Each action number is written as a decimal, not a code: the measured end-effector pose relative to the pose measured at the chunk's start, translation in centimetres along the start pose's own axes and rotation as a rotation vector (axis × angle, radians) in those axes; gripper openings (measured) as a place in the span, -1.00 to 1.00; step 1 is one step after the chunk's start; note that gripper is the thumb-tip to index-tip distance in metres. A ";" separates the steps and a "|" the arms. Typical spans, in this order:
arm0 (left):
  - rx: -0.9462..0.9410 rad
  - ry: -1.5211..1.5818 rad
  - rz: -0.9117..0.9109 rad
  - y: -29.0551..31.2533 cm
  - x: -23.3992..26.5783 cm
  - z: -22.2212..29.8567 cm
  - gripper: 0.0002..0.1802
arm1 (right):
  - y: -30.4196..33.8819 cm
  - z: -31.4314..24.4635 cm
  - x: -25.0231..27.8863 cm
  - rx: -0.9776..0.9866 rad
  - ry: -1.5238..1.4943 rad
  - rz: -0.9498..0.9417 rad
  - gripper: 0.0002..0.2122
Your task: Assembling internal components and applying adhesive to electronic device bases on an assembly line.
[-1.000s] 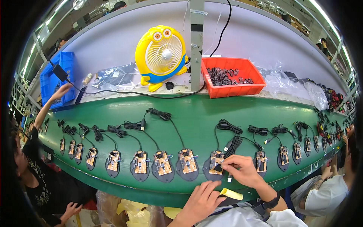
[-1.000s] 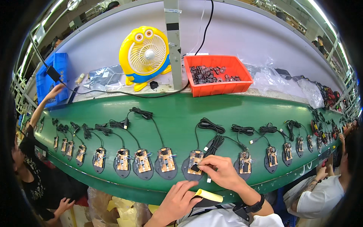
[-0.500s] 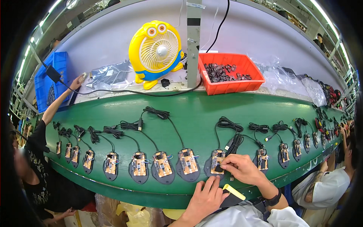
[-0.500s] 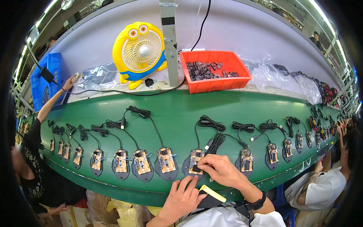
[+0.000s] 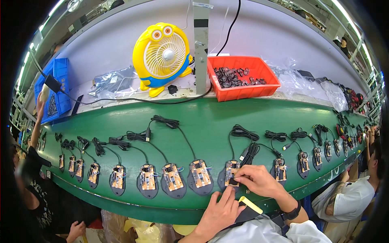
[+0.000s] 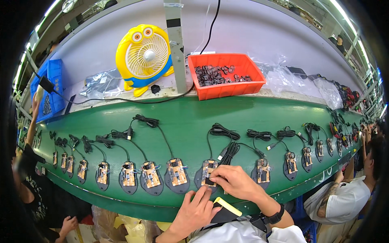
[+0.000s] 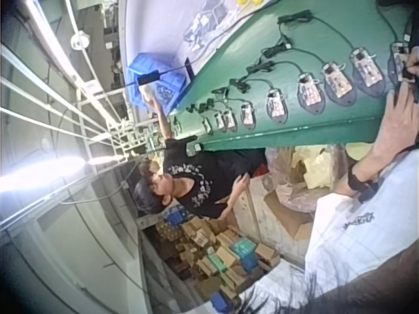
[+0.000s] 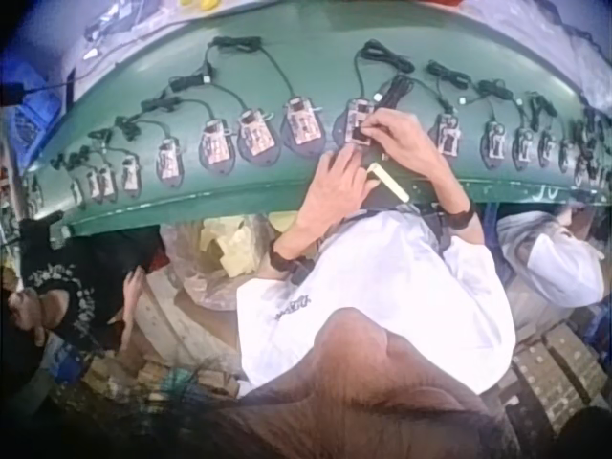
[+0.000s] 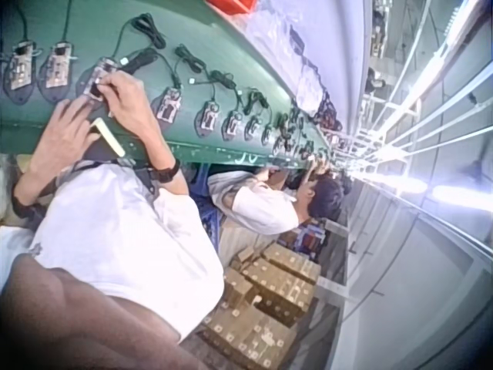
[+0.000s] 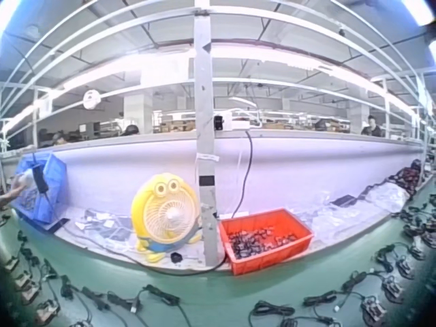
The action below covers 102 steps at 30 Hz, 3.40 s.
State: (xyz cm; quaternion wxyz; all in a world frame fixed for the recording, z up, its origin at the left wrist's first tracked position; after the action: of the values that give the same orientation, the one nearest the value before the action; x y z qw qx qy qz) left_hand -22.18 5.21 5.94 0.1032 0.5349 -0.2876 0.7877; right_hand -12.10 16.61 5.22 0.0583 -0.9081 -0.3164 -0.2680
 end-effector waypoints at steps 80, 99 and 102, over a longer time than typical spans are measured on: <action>0.236 0.120 0.055 1.4 3.3 -5.3 -0.64 | -31.9 9.3 20.7 -0.020 0.899 0.066 -0.68; 0.001 0.192 -0.058 -1.3 -0.8 -1.0 -0.59 | -1.8 -1.5 3.4 0.264 0.129 0.050 -0.68; -0.032 0.137 -0.019 -1.2 -1.0 -0.7 -0.61 | -1.6 -0.4 2.8 0.245 0.111 0.141 -0.62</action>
State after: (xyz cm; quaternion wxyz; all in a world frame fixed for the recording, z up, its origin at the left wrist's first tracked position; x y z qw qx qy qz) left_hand -21.78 6.74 5.23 0.1385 0.4806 -0.2872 0.8169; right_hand -11.41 19.30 6.88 0.2047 -0.8980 -0.2787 -0.2722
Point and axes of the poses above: each hand's wrist, its own y-axis away from the middle knuckle, its own x-axis out of the back of the hand, z = x × y, the point moved 8 cm from there along -y, towards the middle knuckle, and after that the axes turned 1 degree about -z, right-handed, at the moved point
